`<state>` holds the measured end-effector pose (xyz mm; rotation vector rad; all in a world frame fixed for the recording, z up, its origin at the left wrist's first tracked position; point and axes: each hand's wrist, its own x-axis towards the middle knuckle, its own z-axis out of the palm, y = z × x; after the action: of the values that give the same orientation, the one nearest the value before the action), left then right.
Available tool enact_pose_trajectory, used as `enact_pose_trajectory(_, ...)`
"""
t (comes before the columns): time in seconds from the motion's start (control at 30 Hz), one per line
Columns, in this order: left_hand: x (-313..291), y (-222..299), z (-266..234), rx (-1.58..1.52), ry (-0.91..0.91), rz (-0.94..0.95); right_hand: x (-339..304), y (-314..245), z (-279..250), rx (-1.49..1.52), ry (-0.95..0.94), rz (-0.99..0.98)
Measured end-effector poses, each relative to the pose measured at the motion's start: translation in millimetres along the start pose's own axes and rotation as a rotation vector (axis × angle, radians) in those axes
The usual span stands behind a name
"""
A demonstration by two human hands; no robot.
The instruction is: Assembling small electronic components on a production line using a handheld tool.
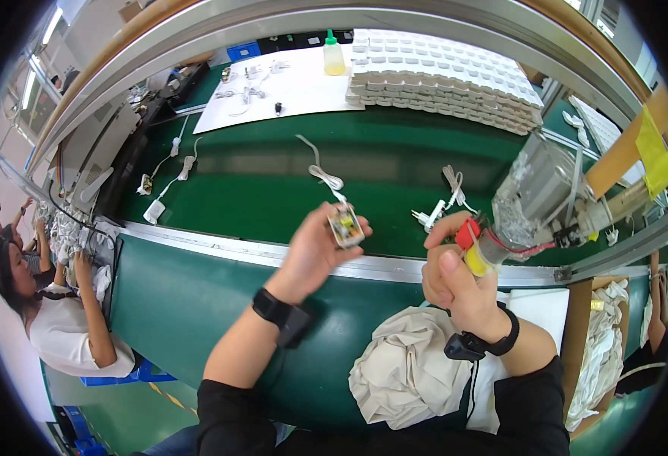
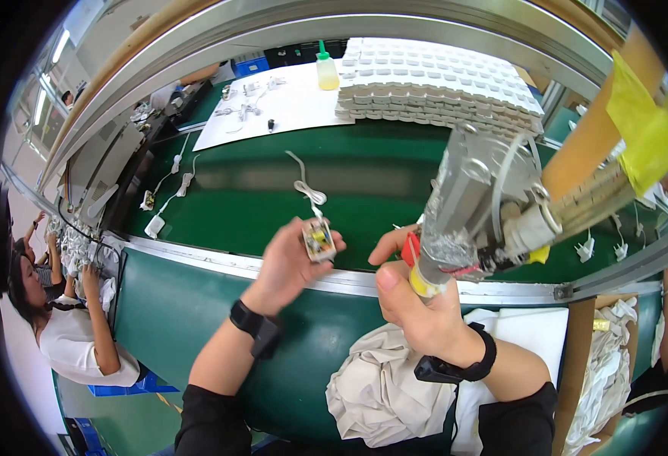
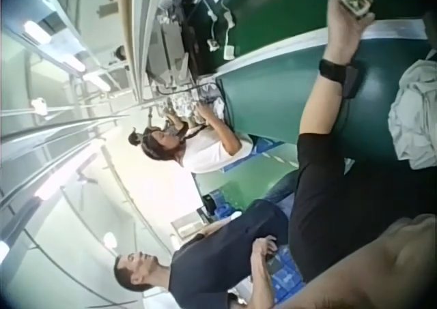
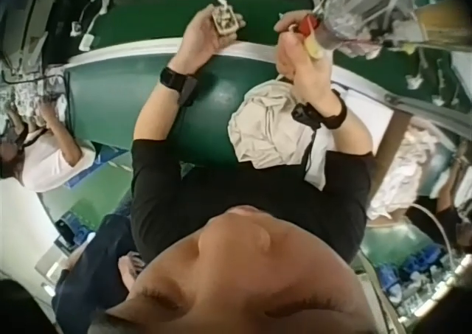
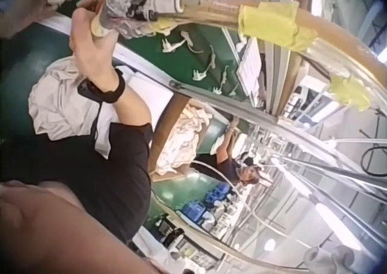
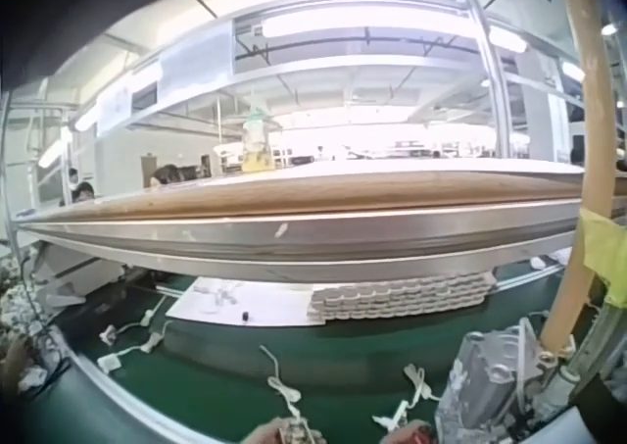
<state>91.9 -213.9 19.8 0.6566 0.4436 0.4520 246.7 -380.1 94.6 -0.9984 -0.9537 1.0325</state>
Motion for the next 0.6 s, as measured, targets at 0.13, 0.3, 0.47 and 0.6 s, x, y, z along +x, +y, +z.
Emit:
enact_pose_trajectory(0.13, -14, -68, 24, 0.150, -0.018, -0.056, 5, 0, -4, 0.002, 0.048, 0.001)
enact_pose_trajectory(0.3, -27, -102, 44, 0.168, -0.172, -0.226, 14, 0, -10, -0.020, 0.063, -0.036)
enact_pose_trajectory(0.47, -27, -108, 41, 0.181, -0.287, -0.215, 19, 10, -18, -0.004, 0.075, -0.081)
enact_pose_trajectory(0.6, -27, -107, 39, 0.152, -0.304, -0.190, 18, 15, -18, 0.012, 0.051, -0.097)
